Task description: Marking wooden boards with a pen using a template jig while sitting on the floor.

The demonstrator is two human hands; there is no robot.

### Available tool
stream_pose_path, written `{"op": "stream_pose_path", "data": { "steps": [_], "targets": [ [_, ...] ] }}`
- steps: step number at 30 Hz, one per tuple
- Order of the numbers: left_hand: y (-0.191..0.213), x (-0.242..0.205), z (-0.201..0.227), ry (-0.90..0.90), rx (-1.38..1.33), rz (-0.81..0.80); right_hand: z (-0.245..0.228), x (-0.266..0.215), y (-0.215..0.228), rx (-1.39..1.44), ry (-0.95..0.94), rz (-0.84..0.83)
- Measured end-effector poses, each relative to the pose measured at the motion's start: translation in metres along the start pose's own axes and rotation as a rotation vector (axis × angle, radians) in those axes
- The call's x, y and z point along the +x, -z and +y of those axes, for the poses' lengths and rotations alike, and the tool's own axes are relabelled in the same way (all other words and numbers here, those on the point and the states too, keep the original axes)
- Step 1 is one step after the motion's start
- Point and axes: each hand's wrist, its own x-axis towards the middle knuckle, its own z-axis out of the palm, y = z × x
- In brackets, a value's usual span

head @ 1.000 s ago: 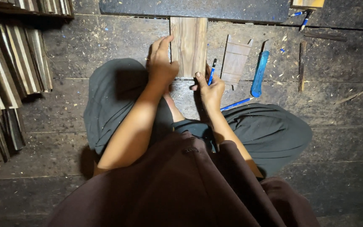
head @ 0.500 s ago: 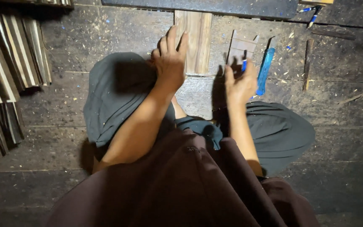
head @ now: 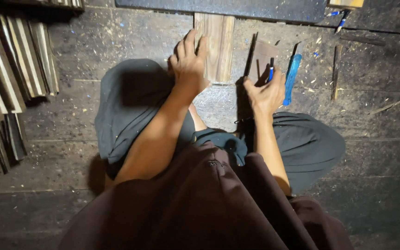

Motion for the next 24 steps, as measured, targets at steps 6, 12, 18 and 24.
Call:
{"op": "stream_pose_path", "data": {
  "steps": [6, 12, 18, 24],
  "targets": [
    [-0.006, 0.022, -0.035, 0.15, -0.461, 0.199, -0.059, -0.036, 0.005, 0.089, 0.17, 0.03],
    [-0.021, 0.031, -0.046, 0.144, -0.488, 0.488, -0.093, -0.046, -0.027, 0.149, 0.417, 0.021],
    [0.02, 0.021, -0.022, 0.346, -0.418, 0.089, -0.1, -0.035, -0.036, 0.106, 0.488, 0.177],
    [0.016, 0.018, -0.013, 0.288, -0.382, -0.052, -0.065, -0.057, -0.018, 0.251, 0.292, -0.045]
  ]
}}
